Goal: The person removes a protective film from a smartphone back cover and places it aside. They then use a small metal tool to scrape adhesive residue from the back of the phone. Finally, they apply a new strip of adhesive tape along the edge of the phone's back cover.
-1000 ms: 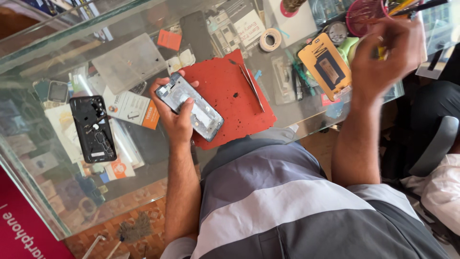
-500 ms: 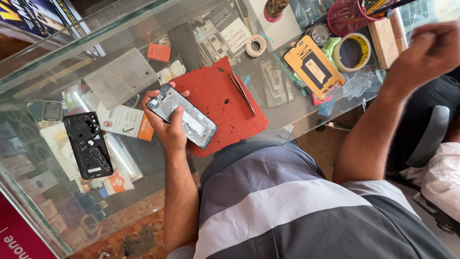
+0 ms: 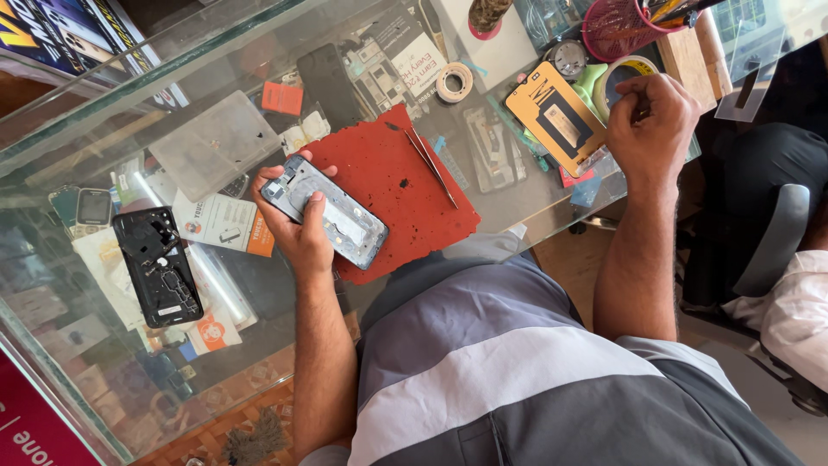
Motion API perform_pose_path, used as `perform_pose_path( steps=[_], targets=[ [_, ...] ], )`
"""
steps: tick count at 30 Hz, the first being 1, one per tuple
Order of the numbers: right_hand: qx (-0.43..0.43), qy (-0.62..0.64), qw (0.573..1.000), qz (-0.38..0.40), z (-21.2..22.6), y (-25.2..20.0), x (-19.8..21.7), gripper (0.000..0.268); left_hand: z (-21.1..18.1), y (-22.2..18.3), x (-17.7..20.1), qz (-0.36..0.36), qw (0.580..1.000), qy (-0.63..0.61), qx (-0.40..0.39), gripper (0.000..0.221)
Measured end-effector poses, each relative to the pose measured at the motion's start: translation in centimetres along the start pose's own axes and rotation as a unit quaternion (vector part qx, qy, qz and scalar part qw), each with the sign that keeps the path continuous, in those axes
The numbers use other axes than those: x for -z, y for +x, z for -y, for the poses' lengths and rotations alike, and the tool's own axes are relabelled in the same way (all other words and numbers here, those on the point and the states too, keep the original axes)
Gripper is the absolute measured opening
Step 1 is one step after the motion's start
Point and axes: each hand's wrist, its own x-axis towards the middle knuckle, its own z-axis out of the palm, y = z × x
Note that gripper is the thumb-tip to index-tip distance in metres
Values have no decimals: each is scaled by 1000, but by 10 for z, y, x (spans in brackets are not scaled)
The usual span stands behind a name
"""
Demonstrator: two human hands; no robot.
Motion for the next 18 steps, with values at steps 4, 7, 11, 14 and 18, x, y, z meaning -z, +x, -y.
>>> perform_pose_path(
  steps=[4,7,11,14,18],
  targets=[
    [-3,5,1000,1,6,0,0,13,-1,-2,0,2,1000,0,4,56],
    [9,23,1000,15,18,1,-4,14,-1,-2,1,-1,1000,-6,4,57],
    [35,36,997,55,43,-3,-17,14,1,-2,-2,-12,1000,-28,0,56],
    [38,67,993,94,71,-9,-33,11,1,-5,-1,-21,999,-33,16,55],
    [35,88,981,171,107,-19,-49,11,6,-4,0,-18,999,-40,7,57]
  ],
)
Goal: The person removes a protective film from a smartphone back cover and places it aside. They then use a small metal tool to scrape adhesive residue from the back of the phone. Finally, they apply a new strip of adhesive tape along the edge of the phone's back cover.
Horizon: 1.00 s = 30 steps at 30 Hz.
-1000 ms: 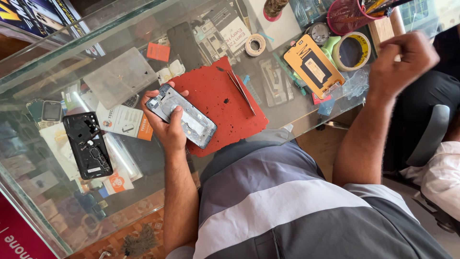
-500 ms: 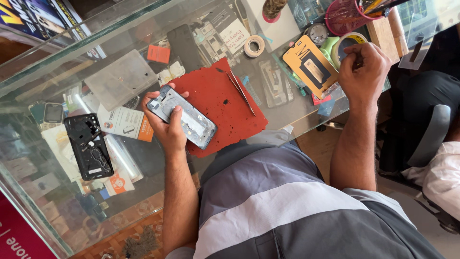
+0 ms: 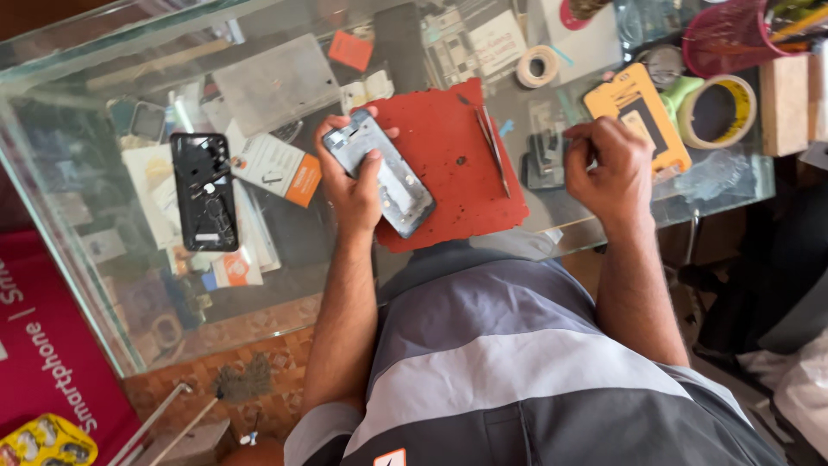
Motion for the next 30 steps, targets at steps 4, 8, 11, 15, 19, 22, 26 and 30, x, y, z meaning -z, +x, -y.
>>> perform_pose_path(
  steps=[4,8,11,15,19,22,26,30],
  targets=[
    [71,47,994,62,19,-2,-11,15,0,-1,1,1,1000,8,-5,57],
    [79,21,995,56,20,-1,-4,16,-4,-1,-1,-5,1000,14,15,55],
    [57,13,998,23,10,0,11,16,-3,2,-1,2,1000,13,-4,54],
    [28,-3,999,-36,-7,2,30,16,-4,2,-2,9,999,29,-16,54],
    [4,-30,996,-85,-20,2,46,14,-5,2,-3,7,999,29,-14,54],
    [-3,-29,996,-87,-22,3,53,14,-7,2,-2,6,999,36,-11,53],
    [29,-41,996,-76,-19,2,52,17,-6,3,-1,6,999,34,-12,54],
    [45,-70,993,-84,-37,-5,50,15,-4,4,0,12,999,32,-16,54]
  ],
)
